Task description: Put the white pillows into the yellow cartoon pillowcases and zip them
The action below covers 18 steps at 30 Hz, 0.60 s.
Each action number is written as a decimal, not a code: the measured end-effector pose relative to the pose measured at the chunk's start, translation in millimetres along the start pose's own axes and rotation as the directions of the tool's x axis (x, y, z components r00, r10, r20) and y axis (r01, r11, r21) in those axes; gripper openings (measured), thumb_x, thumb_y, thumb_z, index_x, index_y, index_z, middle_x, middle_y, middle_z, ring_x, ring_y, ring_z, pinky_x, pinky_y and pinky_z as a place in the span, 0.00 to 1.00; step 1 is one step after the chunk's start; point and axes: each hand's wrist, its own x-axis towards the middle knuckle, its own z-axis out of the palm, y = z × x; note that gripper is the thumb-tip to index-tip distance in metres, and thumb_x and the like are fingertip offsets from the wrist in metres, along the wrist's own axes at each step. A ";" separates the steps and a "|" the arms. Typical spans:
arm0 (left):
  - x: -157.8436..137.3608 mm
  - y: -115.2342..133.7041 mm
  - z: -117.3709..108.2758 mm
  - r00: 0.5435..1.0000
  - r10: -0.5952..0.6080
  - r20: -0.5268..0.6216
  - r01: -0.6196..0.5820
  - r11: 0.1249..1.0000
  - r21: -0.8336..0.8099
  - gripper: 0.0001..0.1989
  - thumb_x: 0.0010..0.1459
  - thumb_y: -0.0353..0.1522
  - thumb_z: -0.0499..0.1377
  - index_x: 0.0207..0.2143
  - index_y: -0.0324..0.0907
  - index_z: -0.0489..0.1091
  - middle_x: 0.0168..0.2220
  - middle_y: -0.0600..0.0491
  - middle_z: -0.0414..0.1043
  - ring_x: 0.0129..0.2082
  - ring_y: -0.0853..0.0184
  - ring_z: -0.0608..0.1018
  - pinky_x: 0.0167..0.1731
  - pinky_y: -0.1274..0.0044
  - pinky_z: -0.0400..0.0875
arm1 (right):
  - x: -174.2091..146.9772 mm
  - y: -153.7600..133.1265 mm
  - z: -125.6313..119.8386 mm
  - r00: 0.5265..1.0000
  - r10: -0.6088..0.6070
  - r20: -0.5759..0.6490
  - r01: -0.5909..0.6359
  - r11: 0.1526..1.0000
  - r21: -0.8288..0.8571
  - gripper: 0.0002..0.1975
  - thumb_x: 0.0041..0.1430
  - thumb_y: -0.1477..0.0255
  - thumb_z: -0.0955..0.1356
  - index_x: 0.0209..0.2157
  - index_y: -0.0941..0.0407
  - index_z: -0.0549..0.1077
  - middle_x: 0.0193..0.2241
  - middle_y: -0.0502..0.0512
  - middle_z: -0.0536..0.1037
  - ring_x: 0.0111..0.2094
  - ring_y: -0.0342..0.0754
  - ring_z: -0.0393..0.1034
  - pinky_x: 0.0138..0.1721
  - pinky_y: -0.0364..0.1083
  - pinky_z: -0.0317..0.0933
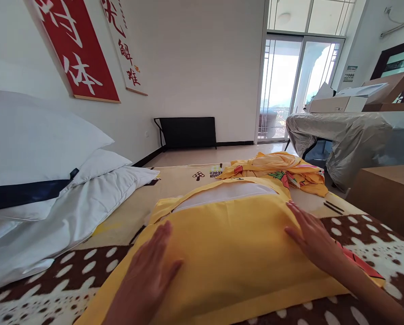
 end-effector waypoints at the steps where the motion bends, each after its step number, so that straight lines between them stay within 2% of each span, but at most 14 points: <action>1: 12.9 38.2 -4.0 0.985 0.170 0.002 -0.170 0.985 -0.001 0.39 0.56 0.50 0.45 0.66 0.46 0.40 0.66 0.52 0.46 0.64 0.57 0.54 0.61 0.65 0.54 | 9.8 -32.6 2.0 0.992 -0.130 0.006 0.130 0.991 0.022 0.30 0.60 0.55 0.58 0.62 0.48 0.52 0.60 0.57 0.62 0.59 0.59 0.58 0.55 0.59 0.56; 3: 36.3 101.9 -3.7 0.910 0.414 -0.014 -0.414 0.910 0.011 0.35 0.61 0.46 0.45 0.66 0.47 0.37 0.66 0.52 0.43 0.66 0.60 0.50 0.63 0.64 0.49 | 27.6 -92.4 8.9 0.941 -0.339 0.024 0.337 0.940 0.045 0.32 0.62 0.57 0.57 0.65 0.48 0.43 0.64 0.55 0.53 0.64 0.54 0.48 0.59 0.58 0.51; 4: 46.1 124.1 0.4 0.888 0.460 -0.014 -0.459 0.888 0.021 0.33 0.63 0.44 0.44 0.66 0.46 0.35 0.66 0.53 0.43 0.66 0.61 0.49 0.63 0.64 0.49 | 34.9 -115.3 13.9 0.920 -0.389 0.052 0.387 0.921 0.048 0.32 0.64 0.58 0.56 0.66 0.50 0.42 0.65 0.54 0.50 0.65 0.52 0.43 0.60 0.57 0.49; 5: 54.1 138.9 6.6 0.865 0.502 -0.008 -0.501 0.865 0.026 0.32 0.63 0.43 0.43 0.66 0.46 0.36 0.66 0.52 0.42 0.66 0.62 0.48 0.62 0.64 0.49 | 40.9 -131.4 19.7 0.904 -0.423 0.067 0.421 0.906 0.049 0.31 0.64 0.59 0.56 0.65 0.52 0.44 0.65 0.55 0.48 0.66 0.52 0.41 0.61 0.57 0.48; 7: 64.1 145.5 22.7 0.841 0.540 0.010 -0.540 0.841 0.042 0.30 0.64 0.43 0.43 0.65 0.46 0.39 0.66 0.52 0.43 0.66 0.63 0.50 0.61 0.63 0.51 | 48.4 -141.1 33.4 0.885 -0.449 0.123 0.448 0.893 0.043 0.29 0.65 0.58 0.55 0.64 0.54 0.49 0.65 0.57 0.49 0.66 0.51 0.40 0.62 0.57 0.46; 9: 65.5 126.5 39.2 0.839 0.544 0.036 -0.545 0.836 0.063 0.29 0.64 0.42 0.44 0.65 0.48 0.42 0.66 0.53 0.45 0.65 0.64 0.53 0.61 0.64 0.53 | 49.1 -124.3 48.2 0.884 -0.437 0.166 0.438 0.898 0.028 0.28 0.65 0.58 0.55 0.63 0.53 0.52 0.65 0.57 0.50 0.66 0.51 0.41 0.62 0.57 0.45; 12: 51.8 69.8 56.1 0.881 0.470 0.059 -0.474 0.875 0.100 0.29 0.63 0.41 0.46 0.65 0.52 0.41 0.66 0.54 0.46 0.64 0.64 0.54 0.60 0.65 0.55 | 35.4 -71.5 66.4 0.921 -0.347 0.176 0.355 0.935 -0.019 0.28 0.66 0.60 0.55 0.65 0.50 0.47 0.66 0.54 0.46 0.66 0.50 0.39 0.63 0.58 0.43; 15: 23.1 4.1 62.4 0.943 0.323 0.076 -0.331 0.935 0.131 0.30 0.63 0.41 0.46 0.65 0.52 0.40 0.65 0.54 0.48 0.64 0.63 0.56 0.59 0.63 0.58 | 5.7 -13.2 74.1 0.952 -0.215 0.217 0.230 0.972 -0.046 0.29 0.66 0.60 0.55 0.66 0.48 0.41 0.66 0.52 0.44 0.66 0.49 0.40 0.62 0.58 0.44; 18: -11.5 -54.3 62.1 0.984 0.150 0.091 -0.160 0.980 0.117 0.29 0.62 0.42 0.44 0.64 0.50 0.45 0.64 0.55 0.51 0.62 0.62 0.59 0.57 0.62 0.61 | -29.4 39.2 70.8 0.939 -0.077 0.335 0.094 0.995 -0.033 0.30 0.65 0.58 0.54 0.66 0.48 0.40 0.65 0.52 0.48 0.65 0.50 0.44 0.61 0.57 0.49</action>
